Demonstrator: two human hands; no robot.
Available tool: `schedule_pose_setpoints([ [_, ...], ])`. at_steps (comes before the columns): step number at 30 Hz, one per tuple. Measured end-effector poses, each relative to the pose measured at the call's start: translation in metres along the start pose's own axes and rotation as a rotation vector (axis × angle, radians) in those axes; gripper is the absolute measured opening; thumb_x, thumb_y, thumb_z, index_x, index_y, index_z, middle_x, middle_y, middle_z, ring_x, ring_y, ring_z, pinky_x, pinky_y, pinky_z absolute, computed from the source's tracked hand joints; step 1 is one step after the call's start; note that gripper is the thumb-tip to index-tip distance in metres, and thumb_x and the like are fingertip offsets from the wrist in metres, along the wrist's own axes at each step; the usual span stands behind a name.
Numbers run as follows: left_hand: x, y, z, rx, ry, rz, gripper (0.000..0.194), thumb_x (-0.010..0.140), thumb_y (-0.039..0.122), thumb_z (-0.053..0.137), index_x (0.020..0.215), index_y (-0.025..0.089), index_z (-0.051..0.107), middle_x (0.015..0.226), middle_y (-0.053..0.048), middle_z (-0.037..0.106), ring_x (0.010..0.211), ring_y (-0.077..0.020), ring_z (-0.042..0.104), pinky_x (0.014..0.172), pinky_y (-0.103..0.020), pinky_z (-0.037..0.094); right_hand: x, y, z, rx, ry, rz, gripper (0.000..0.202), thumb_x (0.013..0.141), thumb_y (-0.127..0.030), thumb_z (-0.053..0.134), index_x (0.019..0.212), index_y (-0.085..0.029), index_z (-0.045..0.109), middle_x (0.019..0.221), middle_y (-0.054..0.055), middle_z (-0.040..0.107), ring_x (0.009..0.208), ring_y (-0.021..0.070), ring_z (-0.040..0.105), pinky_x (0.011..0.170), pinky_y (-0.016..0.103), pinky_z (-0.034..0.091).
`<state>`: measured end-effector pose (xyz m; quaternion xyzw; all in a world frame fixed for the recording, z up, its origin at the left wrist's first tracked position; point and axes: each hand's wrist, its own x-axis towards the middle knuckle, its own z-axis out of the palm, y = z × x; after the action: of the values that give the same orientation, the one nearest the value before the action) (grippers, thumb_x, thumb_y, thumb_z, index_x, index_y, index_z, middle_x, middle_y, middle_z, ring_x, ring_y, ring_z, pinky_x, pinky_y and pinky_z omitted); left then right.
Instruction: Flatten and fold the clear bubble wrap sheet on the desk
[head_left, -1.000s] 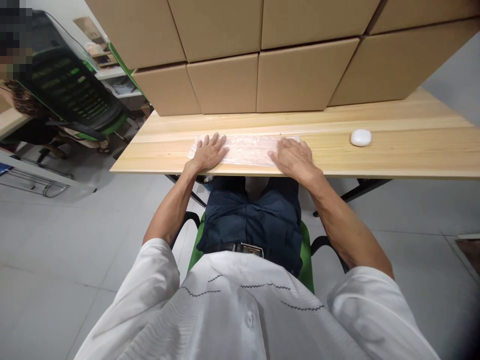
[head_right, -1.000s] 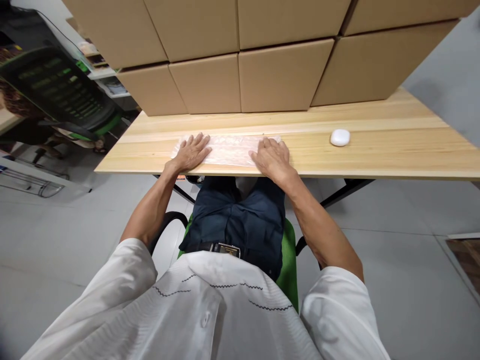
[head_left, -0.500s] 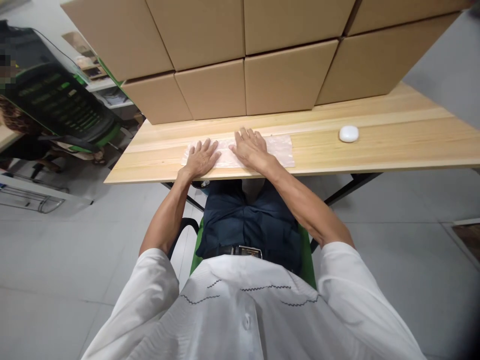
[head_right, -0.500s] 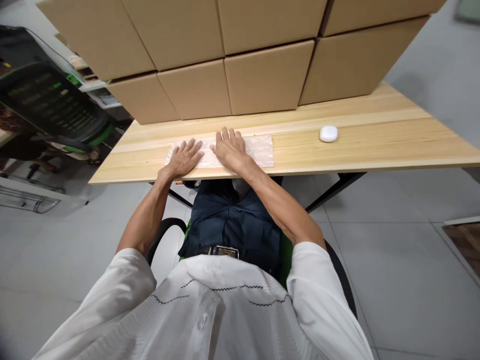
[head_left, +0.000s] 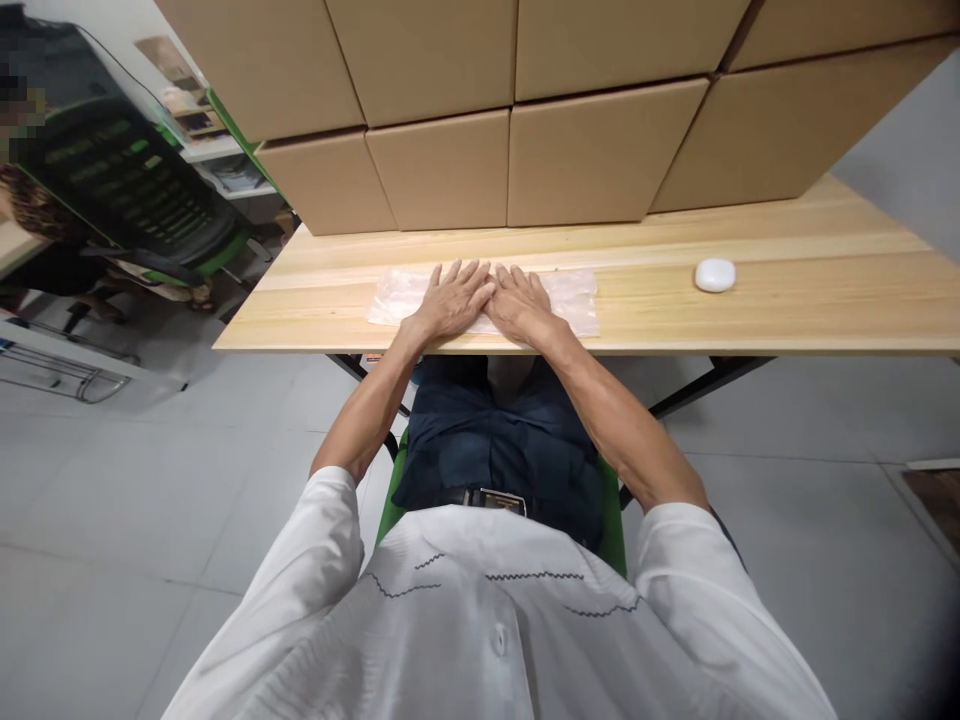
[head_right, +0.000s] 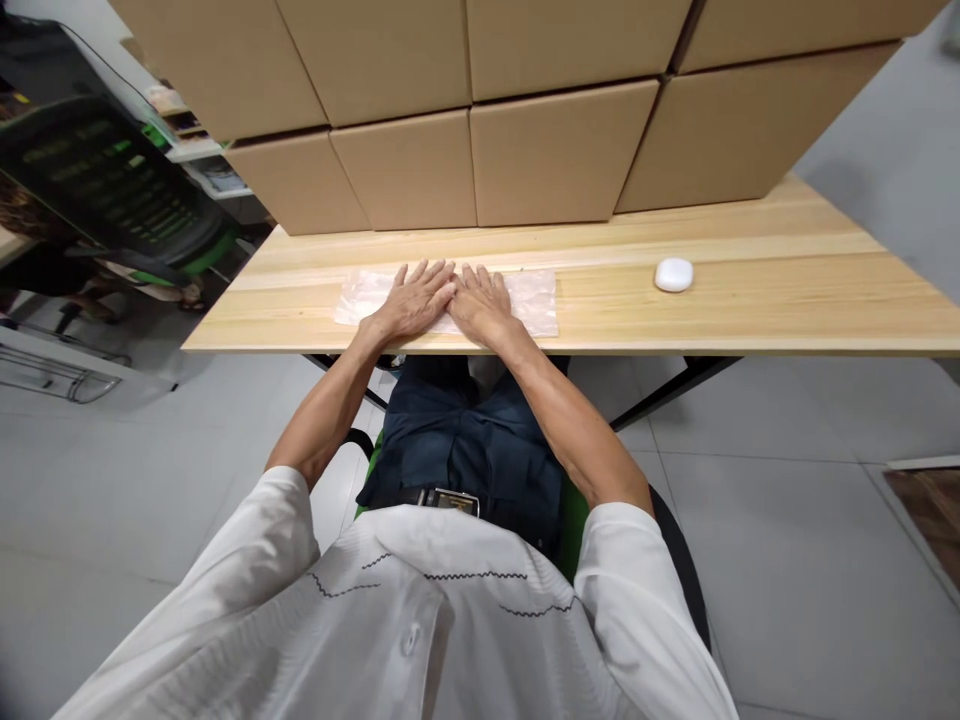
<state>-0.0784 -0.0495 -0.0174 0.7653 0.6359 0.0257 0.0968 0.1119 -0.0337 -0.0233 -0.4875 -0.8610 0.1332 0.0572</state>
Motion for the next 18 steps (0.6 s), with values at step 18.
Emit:
schedule_pose_setpoints([
  [18, 0.002, -0.002, 0.004, 0.064, -0.069, -0.043, 0.085, 0.132, 0.056, 0.021, 0.208, 0.016, 0.027, 0.218, -0.012, 0.016, 0.206, -0.0378, 0.011, 0.167, -0.058, 0.004, -0.003, -0.002, -0.007, -0.010, -0.025, -0.024, 0.085, 0.124, -0.028, 0.028, 0.199, 0.013, 0.030, 0.212, 0.031, 0.024, 0.202, 0.0405, 0.022, 0.163, 0.057, 0.017],
])
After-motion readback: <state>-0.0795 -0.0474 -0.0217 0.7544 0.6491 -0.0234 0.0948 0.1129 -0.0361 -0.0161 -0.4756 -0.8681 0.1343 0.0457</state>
